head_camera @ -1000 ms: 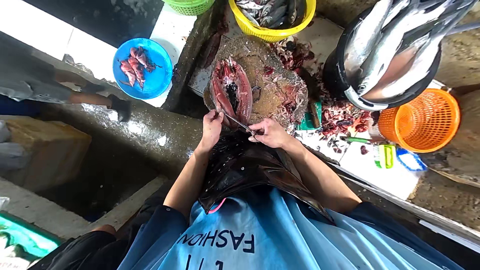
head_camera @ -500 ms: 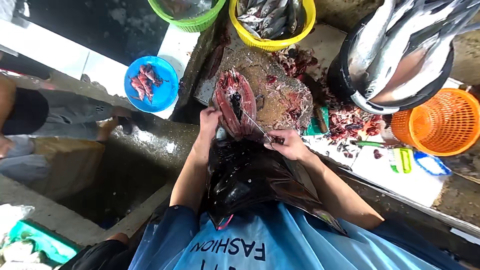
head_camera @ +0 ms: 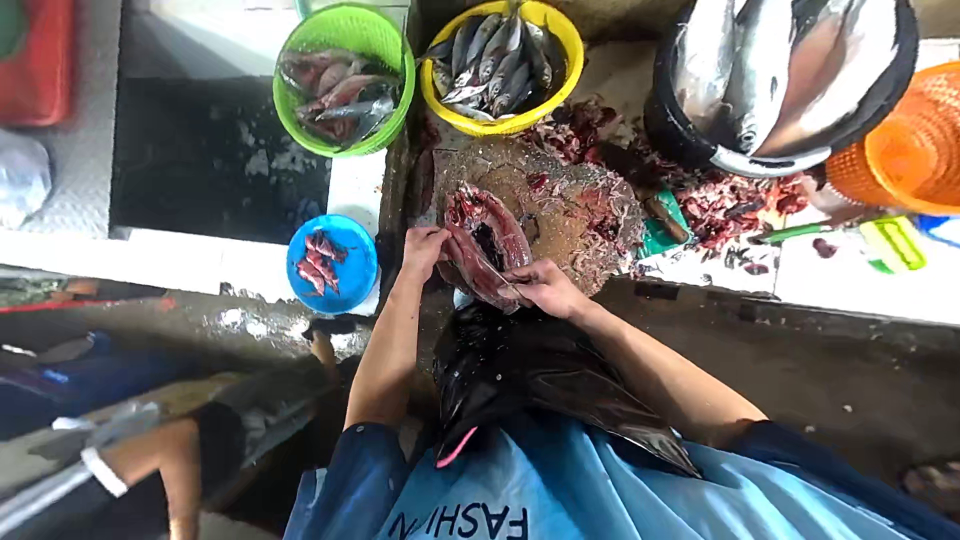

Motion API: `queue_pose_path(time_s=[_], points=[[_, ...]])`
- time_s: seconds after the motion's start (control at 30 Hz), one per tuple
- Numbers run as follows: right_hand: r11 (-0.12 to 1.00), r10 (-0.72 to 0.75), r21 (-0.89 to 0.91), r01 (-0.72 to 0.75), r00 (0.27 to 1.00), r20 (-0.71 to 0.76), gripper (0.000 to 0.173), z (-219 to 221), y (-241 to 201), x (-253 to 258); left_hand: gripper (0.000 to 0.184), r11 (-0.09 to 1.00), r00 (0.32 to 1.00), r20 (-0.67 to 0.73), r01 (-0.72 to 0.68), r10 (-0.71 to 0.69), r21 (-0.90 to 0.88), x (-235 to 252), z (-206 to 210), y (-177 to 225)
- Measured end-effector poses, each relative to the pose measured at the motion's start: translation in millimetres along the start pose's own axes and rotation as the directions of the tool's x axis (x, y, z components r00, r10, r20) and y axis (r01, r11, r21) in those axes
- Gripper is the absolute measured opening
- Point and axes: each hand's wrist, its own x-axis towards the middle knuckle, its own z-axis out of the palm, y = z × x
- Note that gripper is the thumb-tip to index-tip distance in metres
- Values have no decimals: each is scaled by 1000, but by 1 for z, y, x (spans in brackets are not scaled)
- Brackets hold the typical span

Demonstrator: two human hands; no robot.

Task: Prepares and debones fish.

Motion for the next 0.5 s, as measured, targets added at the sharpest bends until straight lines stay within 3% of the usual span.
queue_pose_path(time_s=[0.17,0.5], points=[[988,117,-84,-129,984,-134,19,29,0,16,17,981,999,13,50,-48,-189,-3,0,-3],[988,20,-146,-50,980,-200,26,49,15,37,14,953,994,96,-26,57,-302,2,-6,-12]])
